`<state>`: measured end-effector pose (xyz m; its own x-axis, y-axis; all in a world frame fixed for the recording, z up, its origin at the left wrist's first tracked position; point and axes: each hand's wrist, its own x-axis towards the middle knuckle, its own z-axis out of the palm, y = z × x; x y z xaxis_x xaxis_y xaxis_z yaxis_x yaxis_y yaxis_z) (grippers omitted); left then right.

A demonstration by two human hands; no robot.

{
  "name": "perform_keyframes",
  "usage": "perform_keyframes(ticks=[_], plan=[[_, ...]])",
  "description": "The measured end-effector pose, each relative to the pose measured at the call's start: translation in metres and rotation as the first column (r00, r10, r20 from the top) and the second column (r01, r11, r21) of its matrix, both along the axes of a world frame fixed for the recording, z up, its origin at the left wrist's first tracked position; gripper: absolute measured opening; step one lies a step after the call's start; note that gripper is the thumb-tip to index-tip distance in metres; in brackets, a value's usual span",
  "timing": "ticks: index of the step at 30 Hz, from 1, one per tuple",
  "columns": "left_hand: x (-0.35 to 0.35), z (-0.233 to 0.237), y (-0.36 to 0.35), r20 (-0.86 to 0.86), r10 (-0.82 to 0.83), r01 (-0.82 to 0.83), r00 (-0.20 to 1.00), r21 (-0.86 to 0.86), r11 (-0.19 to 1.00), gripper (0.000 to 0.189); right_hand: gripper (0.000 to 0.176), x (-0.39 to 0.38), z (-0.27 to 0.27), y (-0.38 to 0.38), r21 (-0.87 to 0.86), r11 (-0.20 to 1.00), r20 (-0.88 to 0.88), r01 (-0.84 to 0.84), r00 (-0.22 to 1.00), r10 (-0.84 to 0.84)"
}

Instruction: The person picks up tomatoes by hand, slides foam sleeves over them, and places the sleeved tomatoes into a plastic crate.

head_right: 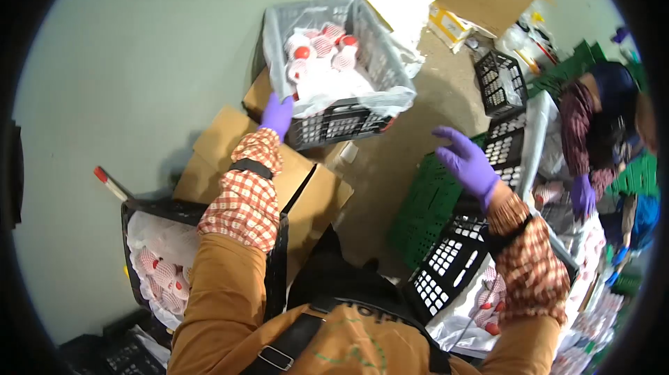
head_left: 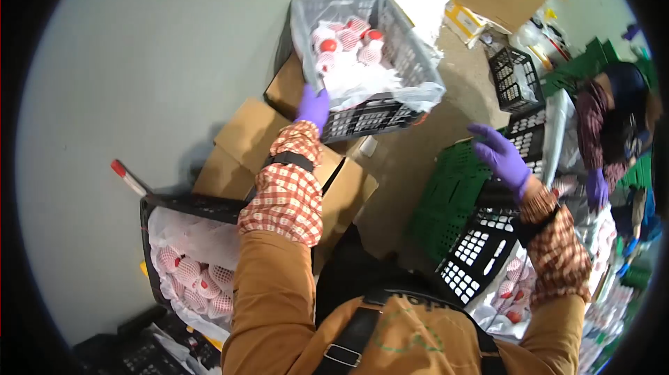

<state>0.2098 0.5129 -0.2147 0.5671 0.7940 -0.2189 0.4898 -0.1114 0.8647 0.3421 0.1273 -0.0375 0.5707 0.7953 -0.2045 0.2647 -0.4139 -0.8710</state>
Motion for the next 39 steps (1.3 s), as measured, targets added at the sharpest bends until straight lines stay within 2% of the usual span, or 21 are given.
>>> perform_keyframes(ticks=[2, 4, 5, 7, 8, 10, 12, 14, 16, 20, 22, 24, 26, 27, 28, 30, 32, 33, 36, 37, 39], plan=[[0.001, -0.004, -0.006, -0.044, 0.003, 0.001, 0.999, 0.077, 0.997, 0.061, 0.042, 0.044, -0.048, 0.034, -0.158, 0.987, 0.106, -0.005, 0.994, 0.022], [-0.006, 0.025, -0.012, -0.002, -0.025, 0.024, 1.0, -0.024, 0.999, 0.055, 0.04, 0.086, -0.095, 0.059, -0.284, 0.954, 0.132, 0.092, 0.99, -0.056], [-0.007, 0.03, -0.013, -0.051, -0.038, 0.038, 0.998, -0.003, 0.999, 0.053, 0.04, 0.102, -0.111, 0.07, -0.298, 0.952, 0.133, 0.075, 0.99, -0.037], [-0.007, 0.032, -0.007, -0.049, -0.072, 0.071, 0.996, -0.008, 0.997, 0.052, 0.041, 0.128, -0.131, 0.093, -0.231, 0.901, 0.082, 0.367, 0.93, -0.358], [-0.009, 0.031, -0.008, -0.026, -0.054, 0.054, 0.998, -0.015, 0.998, 0.053, 0.041, 0.137, -0.14, 0.099, -0.131, 0.892, 0.073, 0.432, 0.902, -0.426], [-0.008, 0.028, -0.006, -0.053, -0.073, 0.073, 0.996, -0.002, 0.997, 0.054, 0.044, 0.164, -0.152, 0.109, -0.211, 0.87, 0.072, 0.445, 0.895, -0.44], [-0.008, 0.035, -0.002, -0.074, -0.068, 0.066, 0.995, -0.027, 0.997, 0.059, 0.043, 0.176, -0.17, 0.115, -0.157, 0.87, 0.115, 0.467, 0.884, -0.454], [-0.01, 0.044, 0.015, -0.079, -0.179, 0.165, 0.981, -0.156, 0.974, 0.065, 0.045, 0.185, -0.185, 0.126, -0.034, 0.873, 0.06, 0.486, 0.873, -0.484], [-0.003, 0.031, 0.031, 0.063, -0.168, 0.172, 0.984, -0.075, 0.982, 0.076, 0.044, 0.19, -0.191, 0.14, -0.024, 0.87, 0.049, 0.492, 0.87, -0.49], [0.012, 0.033, 0.053, 0.172, 0.087, -0.065, 0.981, -0.13, 0.989, 0.077, 0.045, 0.215, -0.209, 0.162, -0.049, 0.933, -0.087, 0.357, 0.929, -0.36], [0.021, 0.031, 0.065, 0.186, 0.123, -0.106, 0.975, -0.102, 0.989, 0.079, 0.04, 0.202, -0.19, 0.17, -0.042, 0.926, -0.407, 0.375, 0.84, -0.358], [0.04, 0.035, 0.075, 0.205, 0.173, -0.139, 0.963, -0.172, 0.975, 0.082, 0.047, 0.193, -0.173, 0.182, -0.102, 0.927, -0.415, 0.36, 0.832, -0.369], [0.059, 0.031, 0.094, 0.298, 0.142, -0.035, 0.944, -0.338, 0.941, 0.084, 0.051, 0.194, -0.178, 0.185, -0.02, 0.904, -0.54, 0.427, 0.757, -0.369], [0.073, 0.015, 0.104, 0.249, 0.146, -0.103, 0.957, -0.176, 0.979, 0.085, 0.051, 0.196, -0.181, 0.186, -0.024, 0.896, -0.545, 0.444, 0.745, -0.384], [0.082, -0.008, 0.128, 0.276, 0.076, -0.005, 0.958, -0.248, 0.969, 0.085, 0.053, 0.197, -0.186, 0.186, -0.029, 0.921, -0.528, 0.387, 0.777, -0.343], [0.102, -0.025, 0.153, 0.187, 0.042, -0.015, 0.981, -0.143, 0.99, 0.083, 0.055, 0.197, -0.196, 0.186, -0.035, 0.936, -0.522, 0.351, 0.792, -0.317], [0.118, -0.043, 0.181, 0.006, -0.011, 0.01, 1.0, 0.119, 0.993, 0.078, 0.058, 0.2, -0.204, 0.183, 0.053, 0.936, -0.572, 0.347, 0.779, -0.256], [0.12, -0.024, 0.175, -0.022, 0.013, -0.013, 1.0, -0.019, 1.0, 0.074, 0.059, 0.2, -0.206, 0.181, 0.058, 0.945, -0.512, 0.323, 0.822, -0.249], [0.103, -0.019, 0.172, 0.038, -0.027, 0.031, 0.999, -0.095, 0.995, 0.073, 0.059, 0.198, -0.192, 0.186, 0.085, 0.952, -0.525, 0.294, 0.825, -0.208], [0.094, -0.019, 0.165, 0.19, -0.049, 0.054, 0.981, -0.022, 0.998, 0.072, 0.064, 0.197, -0.191, 0.188, 0.077, 0.952, -0.515, 0.295, 0.829, -0.215], [0.083, -0.022, 0.156, 0.301, 0.05, -0.022, 0.952, -0.097, 0.995, 0.068, 0.066, 0.186, -0.187, 0.184, 0.141, 0.931, -0.51, 0.337, 0.831, -0.223]])
